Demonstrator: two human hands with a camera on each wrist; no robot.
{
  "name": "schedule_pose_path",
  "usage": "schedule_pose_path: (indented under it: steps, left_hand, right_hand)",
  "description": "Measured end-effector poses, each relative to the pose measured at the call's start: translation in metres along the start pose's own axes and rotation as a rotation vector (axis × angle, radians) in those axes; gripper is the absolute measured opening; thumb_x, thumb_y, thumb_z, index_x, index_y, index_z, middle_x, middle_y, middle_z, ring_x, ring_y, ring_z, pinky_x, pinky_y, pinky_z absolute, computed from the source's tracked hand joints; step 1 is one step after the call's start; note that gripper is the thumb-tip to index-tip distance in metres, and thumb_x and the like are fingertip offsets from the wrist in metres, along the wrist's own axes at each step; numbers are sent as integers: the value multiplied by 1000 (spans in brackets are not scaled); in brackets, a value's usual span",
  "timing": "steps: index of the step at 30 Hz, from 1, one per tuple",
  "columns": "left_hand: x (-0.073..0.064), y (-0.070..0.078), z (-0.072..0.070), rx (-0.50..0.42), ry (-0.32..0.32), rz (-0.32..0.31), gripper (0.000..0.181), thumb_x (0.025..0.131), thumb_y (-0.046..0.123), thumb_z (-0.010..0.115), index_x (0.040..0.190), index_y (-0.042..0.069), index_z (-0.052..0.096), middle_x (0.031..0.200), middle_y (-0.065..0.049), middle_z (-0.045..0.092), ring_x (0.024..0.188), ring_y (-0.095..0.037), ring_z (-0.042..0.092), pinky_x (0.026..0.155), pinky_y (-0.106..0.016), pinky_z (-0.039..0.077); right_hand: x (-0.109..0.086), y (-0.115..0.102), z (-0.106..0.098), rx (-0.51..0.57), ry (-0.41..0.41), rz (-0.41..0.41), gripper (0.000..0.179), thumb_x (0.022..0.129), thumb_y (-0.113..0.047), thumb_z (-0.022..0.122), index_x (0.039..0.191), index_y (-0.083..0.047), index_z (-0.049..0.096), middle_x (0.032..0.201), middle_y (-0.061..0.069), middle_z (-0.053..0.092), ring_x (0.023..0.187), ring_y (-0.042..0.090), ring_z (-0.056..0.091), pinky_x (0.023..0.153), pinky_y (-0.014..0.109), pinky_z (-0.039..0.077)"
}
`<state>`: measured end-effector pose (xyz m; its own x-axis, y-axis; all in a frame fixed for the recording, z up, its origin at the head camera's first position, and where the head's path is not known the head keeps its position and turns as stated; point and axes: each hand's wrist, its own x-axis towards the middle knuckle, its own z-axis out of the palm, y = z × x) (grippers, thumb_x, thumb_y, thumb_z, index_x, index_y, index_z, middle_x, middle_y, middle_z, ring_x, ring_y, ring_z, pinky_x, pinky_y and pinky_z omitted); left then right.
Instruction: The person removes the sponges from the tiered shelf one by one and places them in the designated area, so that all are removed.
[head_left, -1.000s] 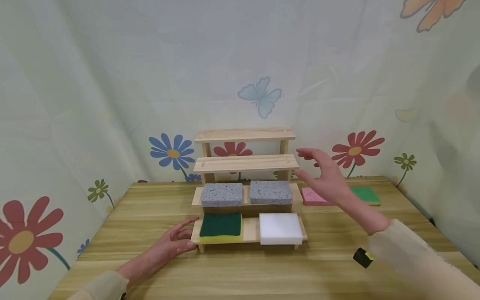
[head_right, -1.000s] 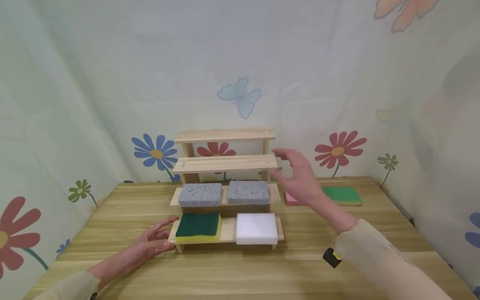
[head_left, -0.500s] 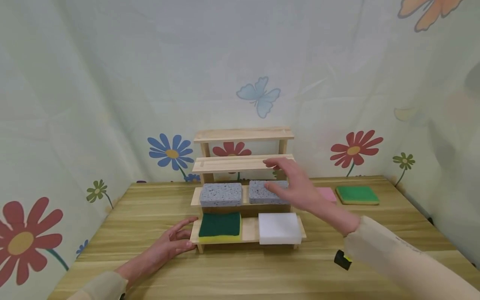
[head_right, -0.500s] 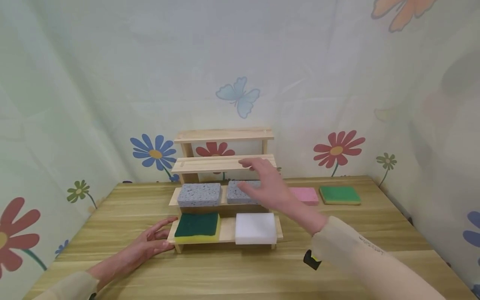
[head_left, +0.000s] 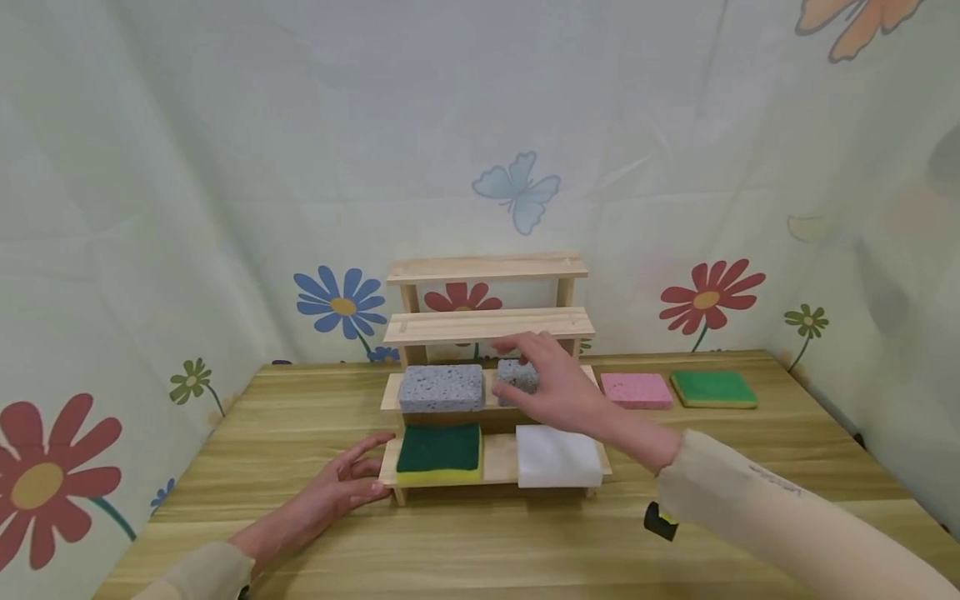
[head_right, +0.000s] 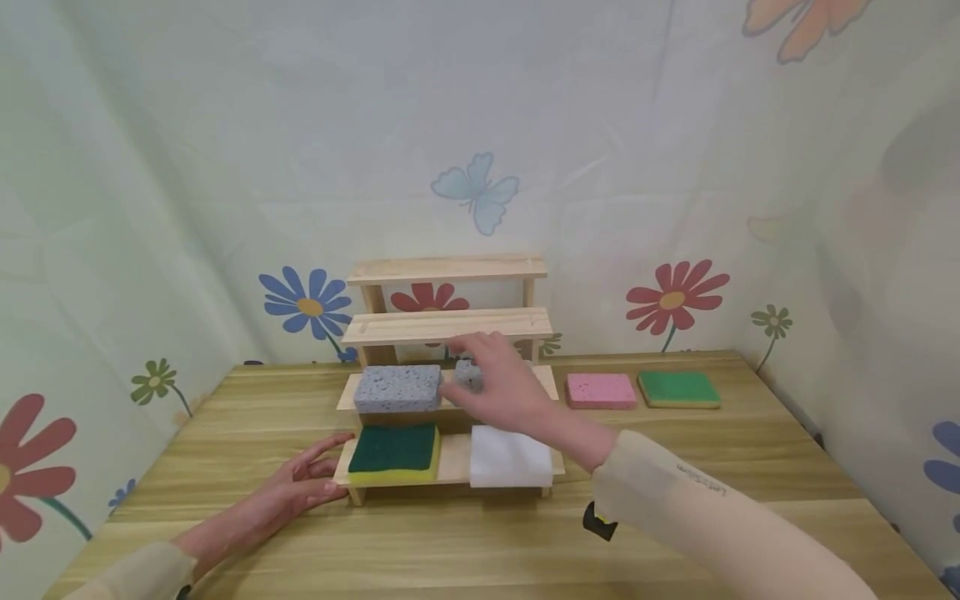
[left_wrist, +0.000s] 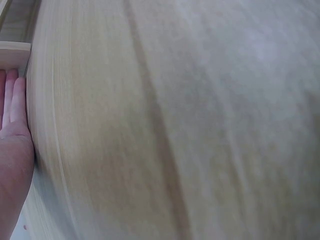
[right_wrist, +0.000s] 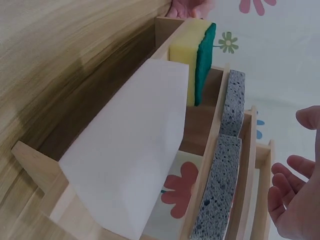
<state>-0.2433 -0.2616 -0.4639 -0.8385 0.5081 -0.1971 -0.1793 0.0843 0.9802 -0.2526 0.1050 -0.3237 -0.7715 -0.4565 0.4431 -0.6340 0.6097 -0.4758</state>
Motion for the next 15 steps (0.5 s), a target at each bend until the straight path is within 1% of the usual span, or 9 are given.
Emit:
schedule_pose_path:
  steps: [8, 15]
  left_hand:
    - [0, 1, -1, -1, -1, -2, 75, 98, 14, 59, 159, 20, 15, 136, -6, 56, 120, -13, 58, 100, -28, 53]
    - [1, -1, -1, -6, -6, 6, 75, 98, 14, 59, 159, 20, 15, 135, -4, 57, 120, -13, 59, 101, -29, 53]
  right_hand:
    - [6, -3, 11, -16, -31, -11, 48, 90, -35, 72, 132, -18, 57, 129, 2, 61, 107, 22, 55, 89, 38, 52]
    - [10, -6, 15, -43, -50, -9, 47, 89, -39, 70, 130, -18, 59, 125, 2, 63, 103, 18, 53, 87, 36, 50]
